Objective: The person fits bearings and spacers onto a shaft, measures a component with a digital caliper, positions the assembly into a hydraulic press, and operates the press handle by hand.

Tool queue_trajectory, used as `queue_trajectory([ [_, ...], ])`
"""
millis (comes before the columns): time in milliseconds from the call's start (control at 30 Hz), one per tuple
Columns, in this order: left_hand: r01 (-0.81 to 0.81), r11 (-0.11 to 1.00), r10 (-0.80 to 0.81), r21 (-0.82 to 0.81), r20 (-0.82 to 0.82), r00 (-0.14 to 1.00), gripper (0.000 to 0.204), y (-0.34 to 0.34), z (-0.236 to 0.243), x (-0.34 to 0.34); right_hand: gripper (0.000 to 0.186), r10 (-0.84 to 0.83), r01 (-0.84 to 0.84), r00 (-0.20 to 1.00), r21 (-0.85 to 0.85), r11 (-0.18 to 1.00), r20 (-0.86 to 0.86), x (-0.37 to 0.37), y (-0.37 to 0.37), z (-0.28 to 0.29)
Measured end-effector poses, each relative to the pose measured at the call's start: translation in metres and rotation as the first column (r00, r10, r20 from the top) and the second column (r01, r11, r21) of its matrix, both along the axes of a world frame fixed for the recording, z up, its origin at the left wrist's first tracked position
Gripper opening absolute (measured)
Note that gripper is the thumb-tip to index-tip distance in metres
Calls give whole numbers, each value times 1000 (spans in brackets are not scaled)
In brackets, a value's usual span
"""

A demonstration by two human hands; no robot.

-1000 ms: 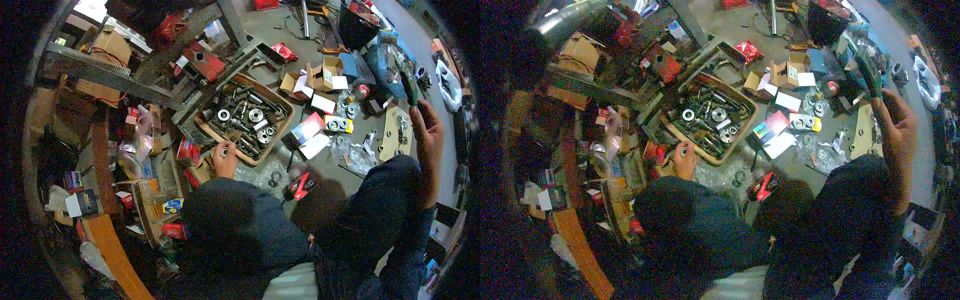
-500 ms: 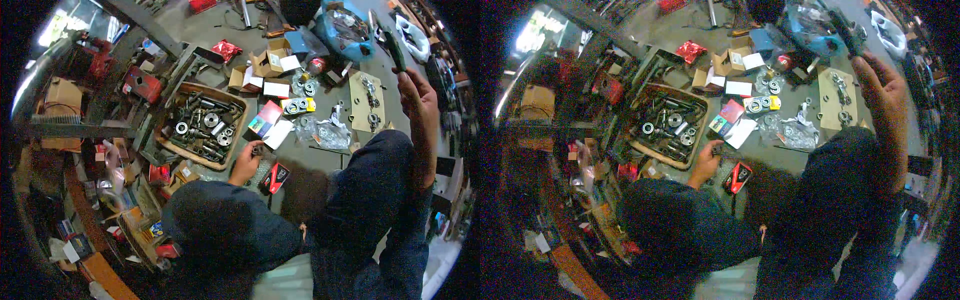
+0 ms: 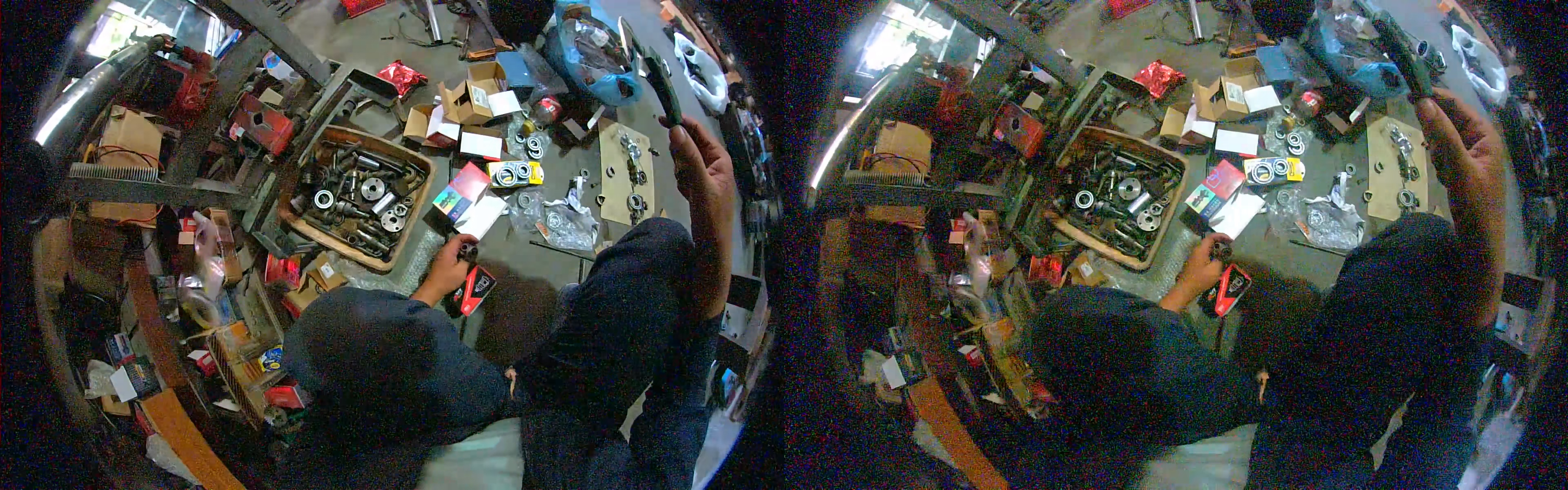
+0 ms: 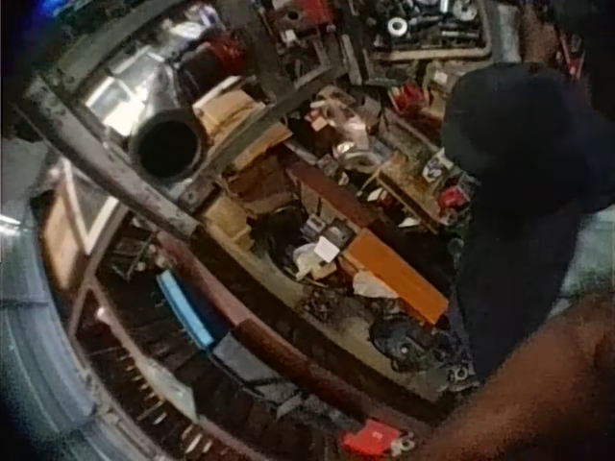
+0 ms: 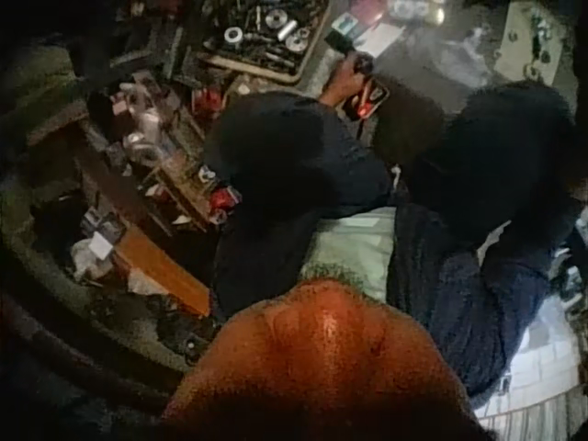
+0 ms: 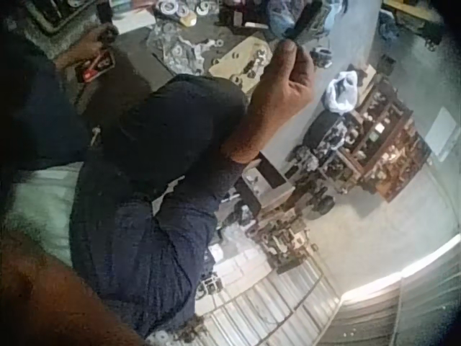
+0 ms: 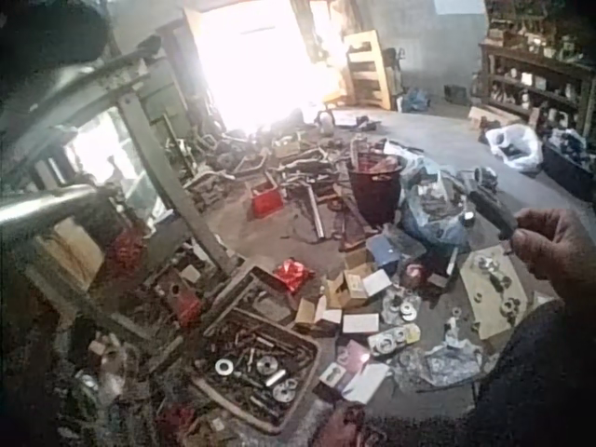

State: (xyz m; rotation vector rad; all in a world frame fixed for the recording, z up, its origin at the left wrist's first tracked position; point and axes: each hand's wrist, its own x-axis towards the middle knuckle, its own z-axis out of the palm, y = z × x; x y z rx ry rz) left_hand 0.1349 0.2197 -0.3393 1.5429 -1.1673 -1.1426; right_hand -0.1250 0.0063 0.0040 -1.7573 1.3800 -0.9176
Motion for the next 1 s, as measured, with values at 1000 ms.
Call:
queue_trajectory([
  [1000, -26, 999, 34, 40, -226, 974, 37, 0, 2, -12, 28, 55, -48, 993, 69, 996, -107, 2, -19, -18],
])
